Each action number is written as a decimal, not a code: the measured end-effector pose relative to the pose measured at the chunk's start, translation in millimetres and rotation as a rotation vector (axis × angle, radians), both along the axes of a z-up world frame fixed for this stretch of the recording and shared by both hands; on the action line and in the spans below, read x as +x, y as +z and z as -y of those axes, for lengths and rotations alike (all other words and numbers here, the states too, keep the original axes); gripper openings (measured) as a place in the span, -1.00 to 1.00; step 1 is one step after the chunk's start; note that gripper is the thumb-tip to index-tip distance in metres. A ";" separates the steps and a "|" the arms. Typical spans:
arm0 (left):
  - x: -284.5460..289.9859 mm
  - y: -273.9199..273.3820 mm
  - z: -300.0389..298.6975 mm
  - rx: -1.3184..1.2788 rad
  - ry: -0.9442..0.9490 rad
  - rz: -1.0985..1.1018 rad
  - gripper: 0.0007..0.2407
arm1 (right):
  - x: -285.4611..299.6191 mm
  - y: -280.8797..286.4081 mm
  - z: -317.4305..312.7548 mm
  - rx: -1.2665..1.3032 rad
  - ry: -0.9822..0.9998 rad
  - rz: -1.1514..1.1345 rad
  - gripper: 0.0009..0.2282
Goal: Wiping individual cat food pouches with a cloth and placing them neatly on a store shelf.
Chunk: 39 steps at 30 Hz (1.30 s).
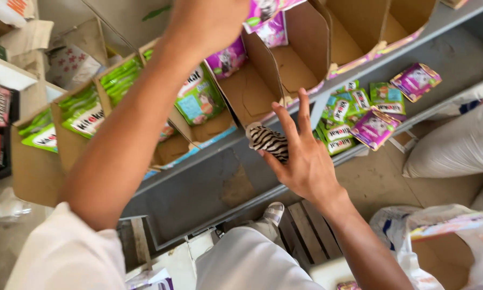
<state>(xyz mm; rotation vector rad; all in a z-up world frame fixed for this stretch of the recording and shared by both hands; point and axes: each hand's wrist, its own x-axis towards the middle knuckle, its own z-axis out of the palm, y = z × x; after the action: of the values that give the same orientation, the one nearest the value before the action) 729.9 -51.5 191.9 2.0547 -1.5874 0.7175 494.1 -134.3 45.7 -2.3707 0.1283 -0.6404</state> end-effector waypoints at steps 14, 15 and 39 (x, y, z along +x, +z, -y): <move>78.7 -33.1 72.3 0.222 0.005 -0.066 -0.77 | 30.5 -17.5 -0.5 -0.078 -0.096 -0.161 -0.34; 81.2 -31.8 70.0 0.258 0.028 0.056 -0.76 | 33.2 -18.2 -1.5 -0.044 -0.081 -0.135 -0.36; 99.3 -50.6 90.6 0.238 0.197 0.150 -0.60 | 40.6 -30.0 -18.0 -0.002 -0.179 -0.121 -0.40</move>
<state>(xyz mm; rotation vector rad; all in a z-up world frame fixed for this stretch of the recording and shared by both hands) 829.2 -142.1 141.2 2.4067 -1.6340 0.8018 534.6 -116.3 15.7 -2.4179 0.3971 -0.5793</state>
